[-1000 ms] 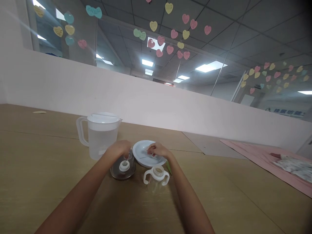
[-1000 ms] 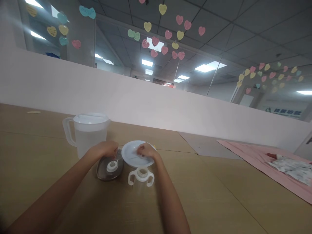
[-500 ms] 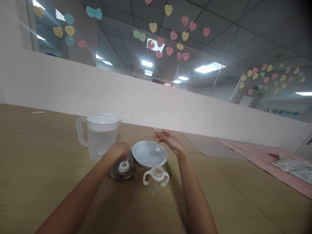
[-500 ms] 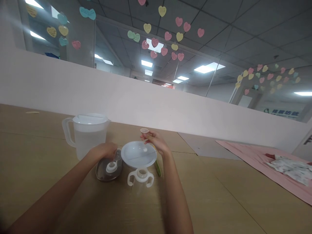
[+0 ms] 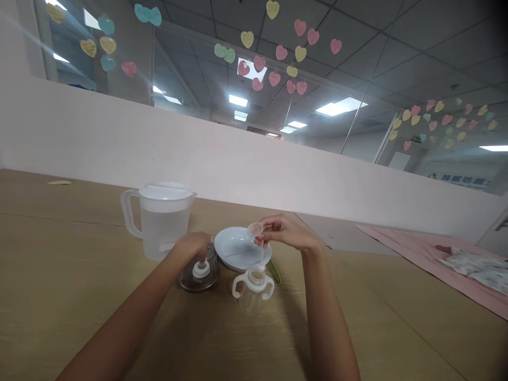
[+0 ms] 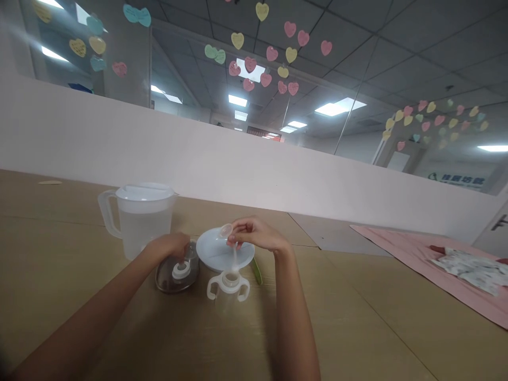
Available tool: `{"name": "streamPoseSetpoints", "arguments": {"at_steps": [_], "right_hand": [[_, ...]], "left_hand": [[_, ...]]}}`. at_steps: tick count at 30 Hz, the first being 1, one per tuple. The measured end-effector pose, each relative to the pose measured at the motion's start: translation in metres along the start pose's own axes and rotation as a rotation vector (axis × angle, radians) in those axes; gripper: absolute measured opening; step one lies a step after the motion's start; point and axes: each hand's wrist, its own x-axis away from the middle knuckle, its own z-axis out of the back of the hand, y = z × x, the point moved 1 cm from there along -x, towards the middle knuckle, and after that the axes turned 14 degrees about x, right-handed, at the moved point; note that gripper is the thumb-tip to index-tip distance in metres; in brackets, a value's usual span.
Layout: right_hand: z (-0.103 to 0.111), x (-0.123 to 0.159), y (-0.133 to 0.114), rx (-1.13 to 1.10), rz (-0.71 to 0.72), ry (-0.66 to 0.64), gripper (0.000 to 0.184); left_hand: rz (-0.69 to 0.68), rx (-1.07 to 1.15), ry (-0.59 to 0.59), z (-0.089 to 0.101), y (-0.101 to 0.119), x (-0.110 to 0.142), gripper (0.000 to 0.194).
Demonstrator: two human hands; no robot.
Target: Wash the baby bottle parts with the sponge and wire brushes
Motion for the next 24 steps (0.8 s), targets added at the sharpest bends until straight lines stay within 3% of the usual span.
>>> {"name": "streamPoseSetpoints", "arguments": {"at_steps": [8,15,24], "right_hand": [[-0.006,-0.008,0.007,0.032,-0.062,-0.092,0.026],[-0.004,-0.003,-0.002,0.039,-0.026,0.011,0.021],[-0.004,0.0,-0.002,0.059,-0.046,-0.027,0.023]], "left_hand": [[0.002,0.024,-0.02,-0.004,-0.003,-0.006,0.032],[-0.002,0.038,-0.059,-0.005,-0.002,-0.006,0.026],[0.01,0.045,-0.08,-0.006,-0.004,-0.006,0.017]]}}
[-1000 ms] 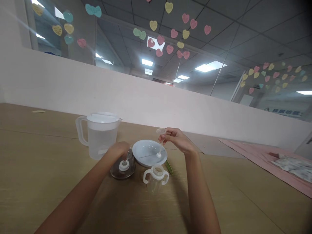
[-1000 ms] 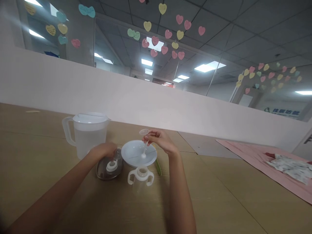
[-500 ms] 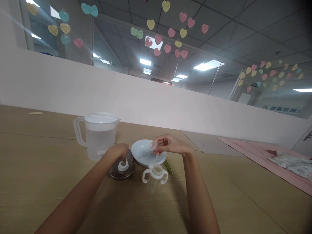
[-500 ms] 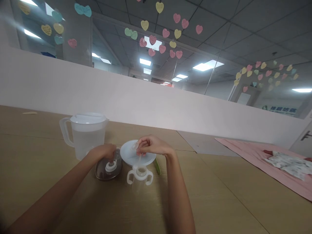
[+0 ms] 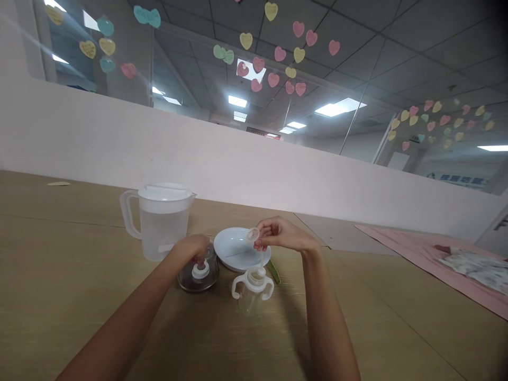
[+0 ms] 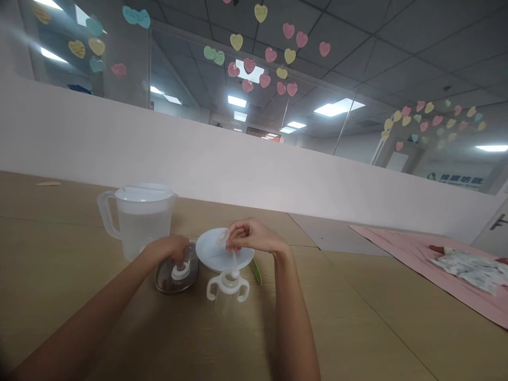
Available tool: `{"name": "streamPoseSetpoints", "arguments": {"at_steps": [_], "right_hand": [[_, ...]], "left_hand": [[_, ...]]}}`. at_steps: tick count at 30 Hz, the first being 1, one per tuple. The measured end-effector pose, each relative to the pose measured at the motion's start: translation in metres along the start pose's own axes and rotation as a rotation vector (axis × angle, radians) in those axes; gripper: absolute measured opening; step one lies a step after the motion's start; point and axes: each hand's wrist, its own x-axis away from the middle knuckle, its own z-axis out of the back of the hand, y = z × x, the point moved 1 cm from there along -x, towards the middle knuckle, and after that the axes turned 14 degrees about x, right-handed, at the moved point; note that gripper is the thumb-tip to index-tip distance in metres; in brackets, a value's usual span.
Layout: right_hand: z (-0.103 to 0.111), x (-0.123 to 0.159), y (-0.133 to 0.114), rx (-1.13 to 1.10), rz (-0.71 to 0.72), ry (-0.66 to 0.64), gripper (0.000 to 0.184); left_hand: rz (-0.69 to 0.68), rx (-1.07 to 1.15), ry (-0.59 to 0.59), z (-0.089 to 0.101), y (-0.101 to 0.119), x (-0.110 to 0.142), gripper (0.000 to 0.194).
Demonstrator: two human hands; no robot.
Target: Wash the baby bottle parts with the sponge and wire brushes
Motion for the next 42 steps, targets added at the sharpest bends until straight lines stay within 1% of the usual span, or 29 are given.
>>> {"name": "streamPoseSetpoints", "arguments": {"at_steps": [3,5,8,11,13,17,21,23,25,27,29,30,31,34,37,39,42], "right_hand": [[0.0,-0.001,0.002,0.0,-0.009,0.001,0.023],[0.0,-0.001,0.004,0.005,-0.01,-0.021,0.021],[-0.001,-0.001,0.011,0.045,-0.026,-0.101,0.019],[-0.002,-0.003,0.021,0.105,-0.078,-0.209,0.019],[-0.003,-0.007,0.029,0.153,-0.11,-0.249,0.02],[-0.005,-0.014,0.044,0.296,-0.165,-0.264,0.019],[-0.001,-0.011,0.048,0.354,-0.184,-0.267,0.018],[0.001,-0.009,0.045,0.345,-0.185,-0.217,0.017],[0.001,-0.008,0.041,0.313,-0.173,-0.107,0.02],[-0.001,-0.011,0.034,0.263,-0.131,0.024,0.032],[-0.008,-0.017,0.026,0.228,-0.049,0.137,0.049],[-0.012,-0.02,0.022,0.233,0.0,0.182,0.054],[-0.016,-0.024,0.018,0.255,0.047,0.218,0.054],[-0.028,-0.034,0.012,0.346,0.137,0.315,0.04],[-0.032,-0.039,0.01,0.355,0.192,0.407,0.024],[-0.032,-0.038,0.008,0.33,0.207,0.455,0.019],[-0.031,-0.034,-0.001,0.271,0.19,0.507,0.021]], "left_hand": [[-0.021,0.01,0.039,0.004,0.002,0.007,0.019],[-0.046,0.015,0.066,0.009,0.004,0.014,0.02],[-0.089,0.029,0.099,0.017,0.007,0.026,0.017],[-0.128,0.07,0.14,0.025,0.008,0.036,0.013],[-0.161,0.116,0.181,0.028,0.008,0.043,0.012],[-0.248,0.158,0.24,0.032,0.01,0.053,0.014],[-0.352,0.152,0.298,0.035,0.015,0.062,0.018],[-0.394,0.158,0.343,0.036,0.02,0.067,0.02],[-0.424,0.167,0.396,0.038,0.026,0.073,0.022],[-0.454,0.159,0.455,0.04,0.035,0.079,0.025],[-0.502,0.145,0.523,0.039,0.045,0.086,0.028],[-0.524,0.14,0.554,0.038,0.05,0.088,0.029],[-0.538,0.131,0.581,0.037,0.054,0.09,0.03],[-0.526,0.026,0.645,0.032,0.063,0.09,0.024],[-0.537,-0.096,0.686,0.029,0.065,0.088,0.017],[-0.561,-0.07,0.698,0.03,0.064,0.089,0.018],[-0.612,0.077,0.734,0.035,0.064,0.099,0.021]]}}
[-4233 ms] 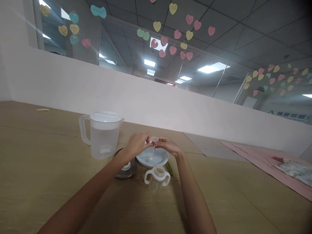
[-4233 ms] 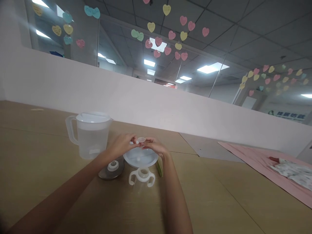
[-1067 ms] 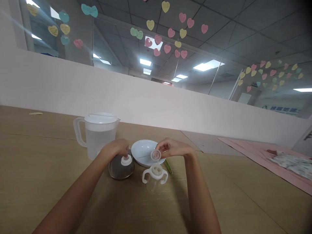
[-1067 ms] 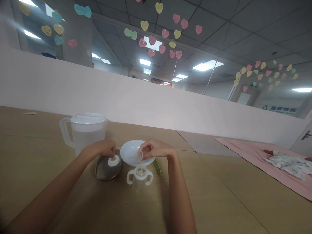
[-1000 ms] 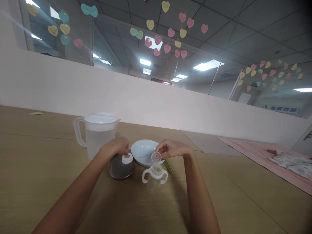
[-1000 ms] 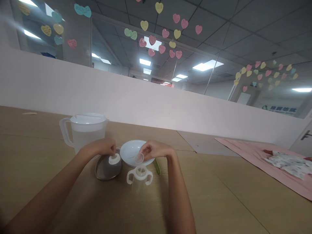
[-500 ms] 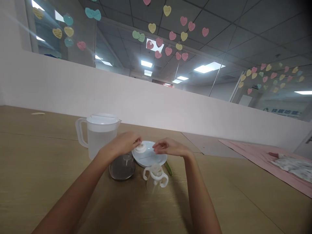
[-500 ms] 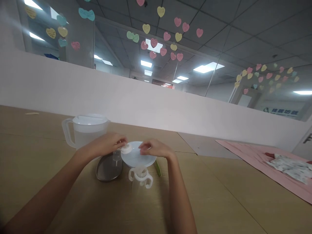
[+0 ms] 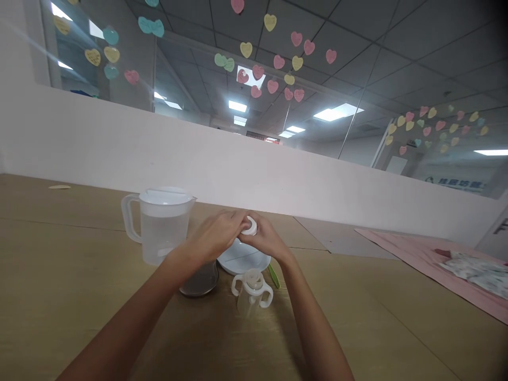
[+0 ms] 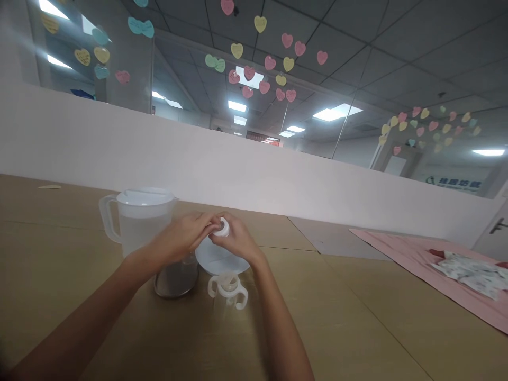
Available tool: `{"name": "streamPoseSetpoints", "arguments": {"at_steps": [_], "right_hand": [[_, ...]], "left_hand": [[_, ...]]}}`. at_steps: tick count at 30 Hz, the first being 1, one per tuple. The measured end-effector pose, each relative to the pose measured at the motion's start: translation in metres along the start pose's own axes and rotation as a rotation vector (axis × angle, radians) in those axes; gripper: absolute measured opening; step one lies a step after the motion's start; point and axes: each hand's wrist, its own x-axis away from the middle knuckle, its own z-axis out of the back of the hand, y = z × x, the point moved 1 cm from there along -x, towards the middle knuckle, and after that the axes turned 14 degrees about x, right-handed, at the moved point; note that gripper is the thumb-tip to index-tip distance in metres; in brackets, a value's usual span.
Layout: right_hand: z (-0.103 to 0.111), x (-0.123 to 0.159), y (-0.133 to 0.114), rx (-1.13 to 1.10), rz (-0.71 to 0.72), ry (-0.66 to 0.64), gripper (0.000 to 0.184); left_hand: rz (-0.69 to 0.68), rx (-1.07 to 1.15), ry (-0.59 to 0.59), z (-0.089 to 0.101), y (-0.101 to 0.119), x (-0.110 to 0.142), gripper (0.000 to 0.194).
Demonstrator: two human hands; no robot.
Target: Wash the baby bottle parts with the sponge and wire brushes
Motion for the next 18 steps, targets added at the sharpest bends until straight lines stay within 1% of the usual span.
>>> {"name": "streamPoseSetpoints", "arguments": {"at_steps": [2,5,9,13,18], "right_hand": [[0.004,0.002,-0.01,-0.052,-0.017,0.023,0.024],[0.01,0.006,-0.025,-0.135,0.006,0.049,0.029],[0.016,0.01,-0.034,-0.154,0.031,0.078,0.031],[0.017,0.011,-0.036,-0.167,0.052,0.081,0.031],[0.017,0.012,-0.04,-0.199,0.088,0.039,0.032]], "left_hand": [[-0.001,0.067,0.068,0.009,0.006,0.004,0.023],[-0.009,0.122,0.166,0.02,0.014,0.01,0.025],[-0.092,0.262,0.26,0.025,0.018,0.016,0.027],[-0.178,0.391,0.316,0.026,0.016,0.017,0.025],[-0.203,0.527,0.316,0.03,0.013,0.017,0.023]]}}
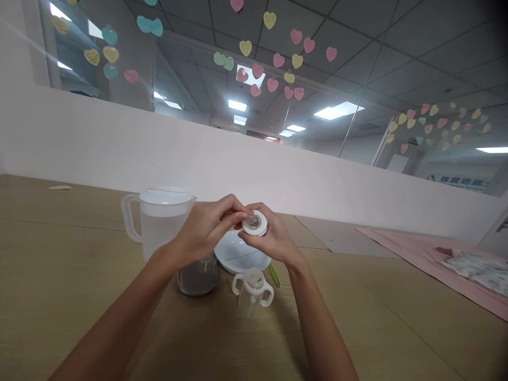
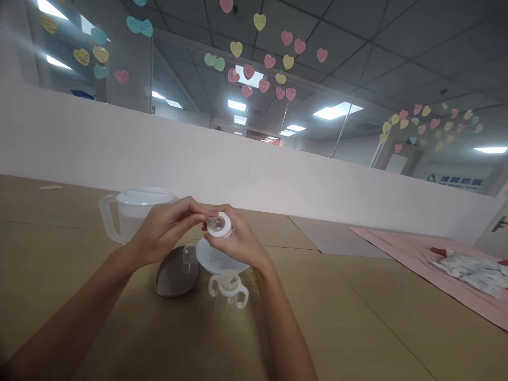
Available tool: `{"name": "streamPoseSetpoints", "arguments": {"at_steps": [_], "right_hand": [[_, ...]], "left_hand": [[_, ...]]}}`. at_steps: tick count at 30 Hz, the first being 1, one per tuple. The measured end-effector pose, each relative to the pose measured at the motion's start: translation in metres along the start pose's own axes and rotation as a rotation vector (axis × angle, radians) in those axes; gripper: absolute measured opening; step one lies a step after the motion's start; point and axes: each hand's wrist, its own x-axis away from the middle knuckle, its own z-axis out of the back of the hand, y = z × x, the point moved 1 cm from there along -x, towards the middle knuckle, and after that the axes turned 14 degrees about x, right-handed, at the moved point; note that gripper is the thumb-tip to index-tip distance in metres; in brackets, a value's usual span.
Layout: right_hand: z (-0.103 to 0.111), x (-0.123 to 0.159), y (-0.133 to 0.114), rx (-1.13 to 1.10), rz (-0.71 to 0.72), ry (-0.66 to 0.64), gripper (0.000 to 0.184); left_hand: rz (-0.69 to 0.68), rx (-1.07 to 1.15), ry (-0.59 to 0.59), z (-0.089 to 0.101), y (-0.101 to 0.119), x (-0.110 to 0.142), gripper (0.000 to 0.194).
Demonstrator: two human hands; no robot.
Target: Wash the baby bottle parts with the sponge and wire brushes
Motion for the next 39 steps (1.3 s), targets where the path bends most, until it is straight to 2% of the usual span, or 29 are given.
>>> {"name": "streamPoseSetpoints", "arguments": {"at_steps": [4,8,13,17,20,23,27,29,31,34,36,39], "right_hand": [[-0.002,0.0,-0.002,0.067,-0.008,-0.016,0.031],[-0.009,-0.004,0.011,0.23,-0.018,0.081,0.025],[-0.015,-0.008,0.043,0.488,0.041,0.268,0.018],[-0.014,-0.008,0.052,0.632,0.046,0.246,0.017],[-0.012,-0.008,0.048,0.742,0.003,0.151,0.015],[-0.006,-0.008,0.046,0.829,-0.063,0.055,0.023],[0.016,-0.004,0.053,0.832,-0.212,0.038,0.039],[0.029,-0.002,0.056,0.777,-0.284,0.064,0.042],[0.039,0.001,0.058,0.712,-0.32,0.091,0.045],[0.048,0.004,0.055,0.649,-0.317,0.132,0.048],[0.05,0.005,0.051,0.65,-0.291,0.165,0.049],[0.051,0.006,0.044,0.701,-0.254,0.207,0.048]], "left_hand": [[0.021,0.003,-0.014,0.003,0.0,-0.001,0.023],[0.054,-0.181,-0.096,0.001,-0.005,-0.002,0.025],[0.04,-0.482,-0.254,-0.017,-0.017,0.0,0.024],[0.075,-0.607,-0.333,-0.028,-0.023,0.002,0.022],[0.163,-0.565,-0.339,-0.024,-0.024,0.002,0.025],[0.244,-0.41,-0.358,-0.017,-0.025,0.003,0.032],[0.307,-0.183,-0.403,-0.017,-0.035,0.005,0.044],[0.377,-0.109,-0.481,-0.023,-0.04,0.007,0.053],[0.442,-0.037,-0.623,-0.033,-0.044,0.01,0.064],[0.457,0.009,-0.813,-0.051,-0.046,0.015,0.071],[0.421,-0.007,-0.872,-0.061,-0.048,0.017,0.068],[0.422,-0.047,-0.891,-0.07,-0.052,0.019,0.059]]}}
